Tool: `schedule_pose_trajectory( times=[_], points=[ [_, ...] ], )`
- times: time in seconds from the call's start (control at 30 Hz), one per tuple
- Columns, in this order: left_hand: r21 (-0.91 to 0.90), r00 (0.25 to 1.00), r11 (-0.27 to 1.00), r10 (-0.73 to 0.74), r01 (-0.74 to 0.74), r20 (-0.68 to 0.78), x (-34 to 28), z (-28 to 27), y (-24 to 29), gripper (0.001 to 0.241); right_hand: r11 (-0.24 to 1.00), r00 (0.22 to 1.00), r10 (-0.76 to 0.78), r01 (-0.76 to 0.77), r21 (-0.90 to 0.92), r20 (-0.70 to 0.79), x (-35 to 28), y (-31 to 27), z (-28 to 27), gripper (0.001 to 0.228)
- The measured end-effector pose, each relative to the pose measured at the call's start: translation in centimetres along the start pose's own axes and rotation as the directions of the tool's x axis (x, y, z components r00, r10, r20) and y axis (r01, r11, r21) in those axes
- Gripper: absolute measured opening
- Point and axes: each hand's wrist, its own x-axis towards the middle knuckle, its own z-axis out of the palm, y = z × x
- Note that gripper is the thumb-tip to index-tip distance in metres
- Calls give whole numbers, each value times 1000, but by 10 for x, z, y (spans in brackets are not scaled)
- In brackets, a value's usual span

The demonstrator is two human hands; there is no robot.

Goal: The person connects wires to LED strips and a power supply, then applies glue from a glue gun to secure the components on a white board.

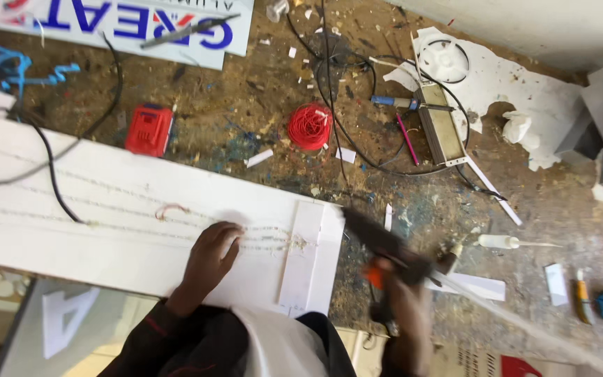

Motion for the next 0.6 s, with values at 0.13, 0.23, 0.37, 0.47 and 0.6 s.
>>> schedule_pose_trajectory(
  times=[0.13, 0.23, 0.37, 0.47, 0.6],
  points=[
    [-9, 992, 999, 43, -42, 119, -49, 28, 19, 23, 774, 681, -633, 537, 336, 368, -10, 13, 56, 22],
    [-47, 960, 978, 208, -203, 189, -57, 54, 34, 17, 805, 694, -593, 509, 304, 409, -14, 27, 59, 28],
    [71, 877, 904, 388, -423, 282, -43, 97, 28, 36, 870, 809, -492, 440, 222, 321, 17, 55, 49, 36],
    [64, 844, 888, 409, -456, 346, -24, 94, 50, 40, 884, 824, -460, 390, 256, 331, -2, 48, 44, 35],
    [145, 831, 861, 405, -487, 382, -14, 95, 61, 39, 824, 758, -562, 474, 311, 332, -3, 58, 53, 35]
  ],
)
